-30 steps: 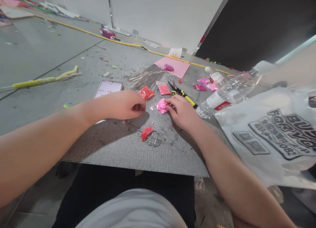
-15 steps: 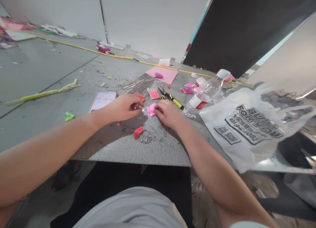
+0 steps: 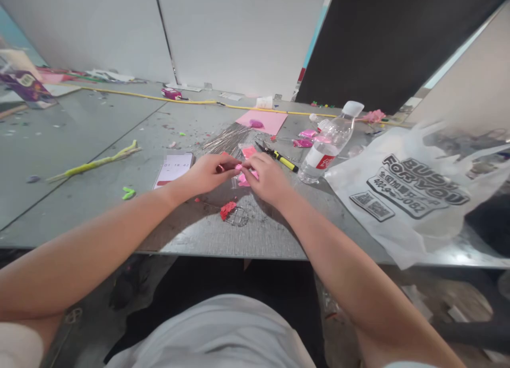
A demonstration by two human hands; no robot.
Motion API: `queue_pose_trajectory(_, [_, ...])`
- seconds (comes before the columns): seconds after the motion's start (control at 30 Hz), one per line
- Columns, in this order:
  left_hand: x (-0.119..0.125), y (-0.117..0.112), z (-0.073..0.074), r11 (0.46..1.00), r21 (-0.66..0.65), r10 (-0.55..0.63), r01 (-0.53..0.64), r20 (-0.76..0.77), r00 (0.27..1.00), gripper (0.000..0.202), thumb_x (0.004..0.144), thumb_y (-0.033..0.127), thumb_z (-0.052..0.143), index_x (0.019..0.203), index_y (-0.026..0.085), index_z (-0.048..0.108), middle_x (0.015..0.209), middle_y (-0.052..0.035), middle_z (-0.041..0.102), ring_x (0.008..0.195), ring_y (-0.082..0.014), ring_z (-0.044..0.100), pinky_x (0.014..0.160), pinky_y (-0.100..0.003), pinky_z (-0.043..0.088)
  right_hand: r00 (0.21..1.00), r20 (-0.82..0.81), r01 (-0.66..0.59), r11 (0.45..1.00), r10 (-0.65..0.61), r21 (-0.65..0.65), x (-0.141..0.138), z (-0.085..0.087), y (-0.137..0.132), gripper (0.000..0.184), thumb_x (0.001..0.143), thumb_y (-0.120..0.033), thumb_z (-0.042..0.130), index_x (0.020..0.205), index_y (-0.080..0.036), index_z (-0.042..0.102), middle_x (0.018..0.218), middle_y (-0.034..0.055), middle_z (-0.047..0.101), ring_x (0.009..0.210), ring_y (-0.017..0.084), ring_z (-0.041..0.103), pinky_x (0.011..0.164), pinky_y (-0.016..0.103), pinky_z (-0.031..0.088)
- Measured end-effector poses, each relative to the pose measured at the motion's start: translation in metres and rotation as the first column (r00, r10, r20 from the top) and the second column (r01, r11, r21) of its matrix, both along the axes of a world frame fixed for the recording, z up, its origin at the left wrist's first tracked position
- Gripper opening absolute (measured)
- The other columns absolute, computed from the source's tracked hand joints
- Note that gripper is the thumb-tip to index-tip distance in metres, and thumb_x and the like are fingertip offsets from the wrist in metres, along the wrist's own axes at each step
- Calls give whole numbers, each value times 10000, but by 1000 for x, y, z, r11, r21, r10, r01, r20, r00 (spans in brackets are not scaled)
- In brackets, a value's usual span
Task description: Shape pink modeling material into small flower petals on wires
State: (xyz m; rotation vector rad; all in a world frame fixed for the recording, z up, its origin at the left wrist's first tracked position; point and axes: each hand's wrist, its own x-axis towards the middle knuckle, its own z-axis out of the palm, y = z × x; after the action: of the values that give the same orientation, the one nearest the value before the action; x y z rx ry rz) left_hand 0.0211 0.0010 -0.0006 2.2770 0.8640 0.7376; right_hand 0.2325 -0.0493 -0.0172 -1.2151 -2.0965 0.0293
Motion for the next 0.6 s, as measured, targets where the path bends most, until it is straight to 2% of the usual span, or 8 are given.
queue_pose_trajectory(0.17, [0, 9, -7, 978, -207, 30, 8, 179, 983, 497, 904, 531, 768, 1232, 159, 797, 1163, -126, 816, 1002, -229, 728, 917, -362, 549, 1000, -14, 7, 999, -7, 39, -2, -1, 2, 186, 1080, -284, 578, 1041, -182, 728, 1088, 128, 729, 1112, 268, 654, 1051, 419, 495])
queue_pose_trajectory(0.27, [-1, 14, -10, 966, -258, 33, 22, 208, 978, 471, 888, 507, 791, 1208, 162, 801, 1206, -128, 810, 1041, -235, 733, 971, -378, 542, 1000, 22, -4, 999, 3, 52, -6, 1, 3, 185, 1073, -256, 580, 983, -178, 721, 1060, 127, 732, 1078, 262, 654, 1031, 408, 493])
queue_pose_trajectory(0.37, [-2, 18, -14, 962, -272, 43, 27, 248, 968, 377, 874, 473, 800, 1087, 162, 805, 1036, -101, 808, 903, -204, 712, 856, -354, 539, 999, 53, -11, 998, 8, 60, -11, 5, 4, 177, 1051, -187, 558, 930, -180, 687, 1048, 130, 726, 1071, 261, 632, 1032, 411, 478])
queue_pose_trajectory(0.47, [-5, 20, -14, 943, -327, 50, 67, 335, 941, 317, 860, 458, 807, 996, 174, 772, 867, -58, 746, 750, -158, 646, 735, -325, 507, 999, 17, -29, 999, 29, 29, -15, 15, 8, 138, 1009, -163, 564, 911, -182, 658, 1013, 116, 718, 1015, 244, 625, 986, 392, 480])
queue_pose_trajectory(0.53, [-8, 19, -12, 933, -352, 61, 77, 366, 929, 314, 862, 461, 806, 989, 179, 751, 828, -45, 717, 713, -146, 622, 698, -317, 495, 996, -85, 13, 999, -16, -34, -15, 23, 14, 114, 974, -176, 592, 875, -194, 647, 939, 85, 719, 924, 227, 633, 912, 371, 492])
queue_pose_trajectory(0.6, [-12, 17, -8, 928, -370, 100, 44, 362, 927, 342, 860, 469, 812, 1028, 179, 744, 857, -51, 727, 714, -147, 628, 690, -316, 506, 948, -297, 73, 987, -114, -145, -15, 29, 21, 111, 920, -188, 646, 811, -206, 637, 844, 51, 716, 832, 211, 640, 855, 359, 505])
